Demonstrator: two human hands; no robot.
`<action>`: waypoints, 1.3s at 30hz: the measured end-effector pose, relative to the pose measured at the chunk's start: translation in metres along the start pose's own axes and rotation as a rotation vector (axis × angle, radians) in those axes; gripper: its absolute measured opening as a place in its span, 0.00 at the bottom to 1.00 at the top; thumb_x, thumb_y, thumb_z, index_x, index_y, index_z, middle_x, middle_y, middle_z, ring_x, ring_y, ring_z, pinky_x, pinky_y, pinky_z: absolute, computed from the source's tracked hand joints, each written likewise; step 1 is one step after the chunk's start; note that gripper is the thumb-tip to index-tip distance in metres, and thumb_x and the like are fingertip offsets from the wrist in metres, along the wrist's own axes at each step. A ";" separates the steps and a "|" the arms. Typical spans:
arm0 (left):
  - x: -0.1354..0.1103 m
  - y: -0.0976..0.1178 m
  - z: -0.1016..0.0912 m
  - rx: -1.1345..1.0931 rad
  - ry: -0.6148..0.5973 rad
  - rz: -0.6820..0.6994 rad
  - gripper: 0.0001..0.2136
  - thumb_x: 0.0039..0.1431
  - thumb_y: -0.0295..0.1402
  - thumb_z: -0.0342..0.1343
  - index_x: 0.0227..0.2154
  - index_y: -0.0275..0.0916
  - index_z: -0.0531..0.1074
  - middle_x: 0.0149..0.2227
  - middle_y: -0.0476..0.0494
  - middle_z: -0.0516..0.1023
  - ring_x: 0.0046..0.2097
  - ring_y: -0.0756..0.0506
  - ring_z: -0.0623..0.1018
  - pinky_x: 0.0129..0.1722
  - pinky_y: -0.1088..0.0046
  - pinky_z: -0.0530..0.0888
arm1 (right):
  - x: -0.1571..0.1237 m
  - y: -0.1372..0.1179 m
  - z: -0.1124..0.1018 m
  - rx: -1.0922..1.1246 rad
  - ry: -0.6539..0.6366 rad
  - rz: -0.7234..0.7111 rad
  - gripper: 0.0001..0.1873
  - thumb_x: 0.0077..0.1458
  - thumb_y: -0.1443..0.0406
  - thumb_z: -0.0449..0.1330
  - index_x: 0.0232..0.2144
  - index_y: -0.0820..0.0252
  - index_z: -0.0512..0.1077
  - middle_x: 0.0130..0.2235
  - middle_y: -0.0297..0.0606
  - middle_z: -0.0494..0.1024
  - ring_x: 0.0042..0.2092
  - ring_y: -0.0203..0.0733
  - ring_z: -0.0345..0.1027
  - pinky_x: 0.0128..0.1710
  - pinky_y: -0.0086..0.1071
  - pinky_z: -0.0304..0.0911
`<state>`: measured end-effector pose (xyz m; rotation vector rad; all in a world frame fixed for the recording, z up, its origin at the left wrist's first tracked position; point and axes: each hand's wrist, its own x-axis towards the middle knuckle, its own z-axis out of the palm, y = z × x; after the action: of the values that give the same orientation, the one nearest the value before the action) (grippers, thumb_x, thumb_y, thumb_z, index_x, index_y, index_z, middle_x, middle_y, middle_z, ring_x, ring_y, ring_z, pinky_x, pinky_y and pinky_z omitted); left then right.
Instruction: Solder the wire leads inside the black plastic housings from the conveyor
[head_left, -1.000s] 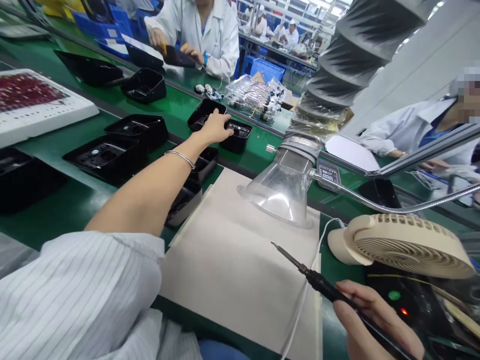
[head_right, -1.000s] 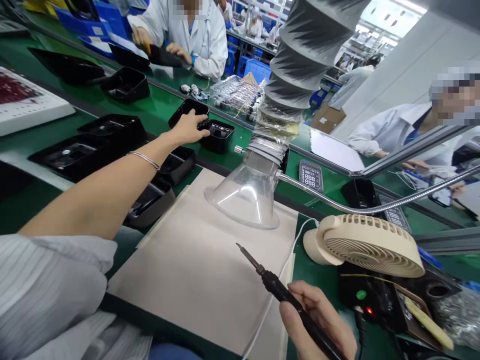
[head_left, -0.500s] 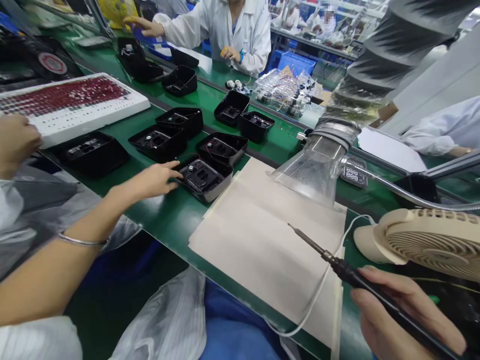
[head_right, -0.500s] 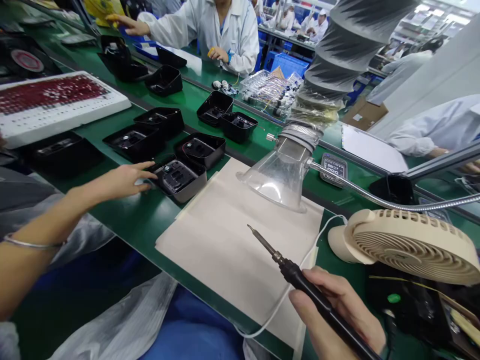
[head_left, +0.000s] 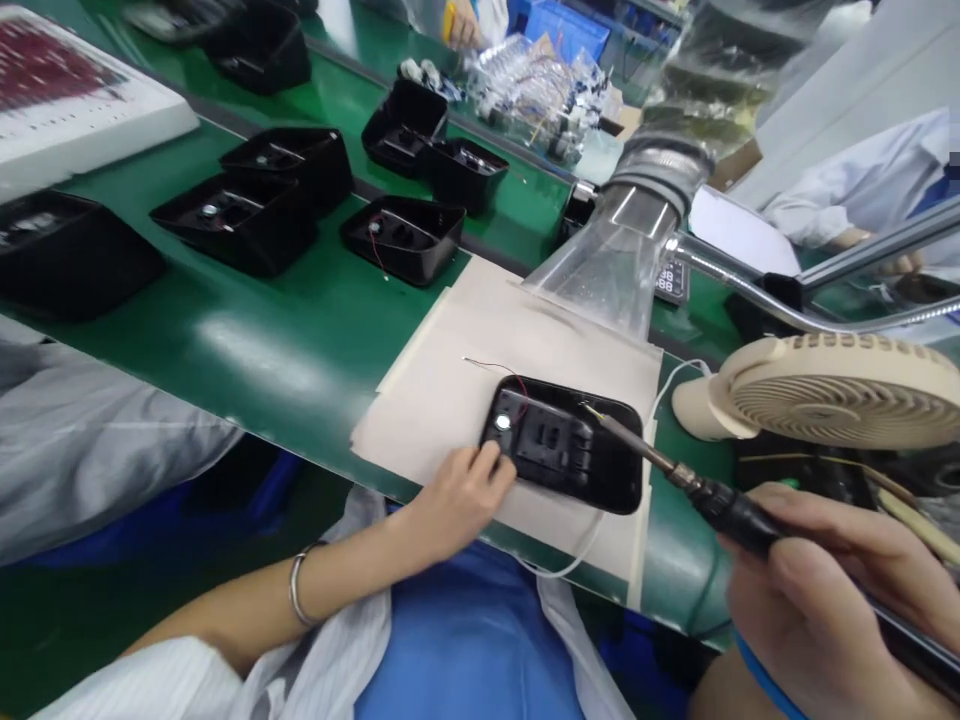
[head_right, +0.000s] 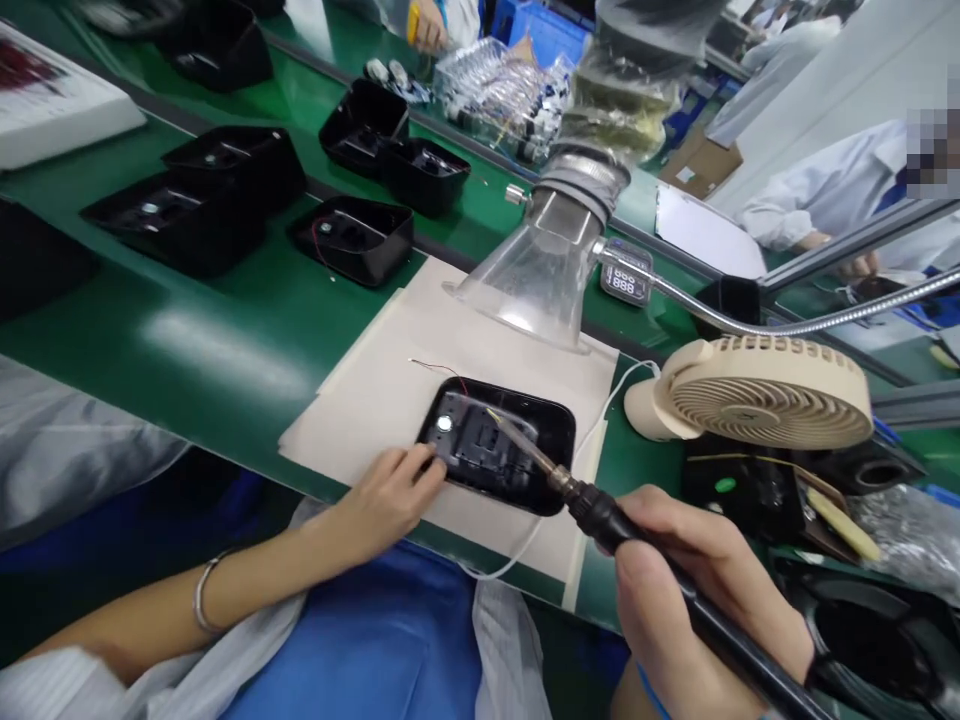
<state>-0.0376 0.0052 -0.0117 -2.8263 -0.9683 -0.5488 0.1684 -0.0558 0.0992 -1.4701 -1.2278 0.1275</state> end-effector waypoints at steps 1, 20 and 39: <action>0.004 0.008 0.003 -0.017 -0.002 -0.005 0.09 0.59 0.25 0.50 0.42 0.29 0.70 0.37 0.37 0.74 0.32 0.46 0.70 0.30 0.71 0.67 | 0.001 0.001 0.000 0.007 0.016 -0.038 0.11 0.44 0.66 0.65 0.33 0.49 0.79 0.26 0.31 0.77 0.22 0.38 0.68 0.17 0.32 0.58; 0.027 -0.001 0.009 0.099 -0.097 -0.038 0.32 0.52 0.57 0.52 0.50 0.36 0.68 0.48 0.29 0.71 0.43 0.37 0.69 0.37 0.65 0.65 | 0.011 0.021 -0.005 -0.167 -0.241 0.129 0.05 0.48 0.67 0.63 0.31 0.55 0.75 0.28 0.33 0.76 0.24 0.36 0.67 0.21 0.29 0.62; 0.015 0.010 0.021 0.052 0.108 -0.154 0.20 0.59 0.46 0.52 0.47 0.39 0.73 0.45 0.34 0.74 0.42 0.39 0.70 0.40 0.66 0.63 | 0.011 0.023 0.046 -0.337 -0.503 0.064 0.07 0.54 0.69 0.57 0.24 0.58 0.70 0.18 0.25 0.69 0.19 0.28 0.61 0.19 0.21 0.56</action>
<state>-0.0145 0.0100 -0.0253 -2.6609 -1.1673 -0.6746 0.1568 -0.0125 0.0717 -1.8391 -1.6651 0.3651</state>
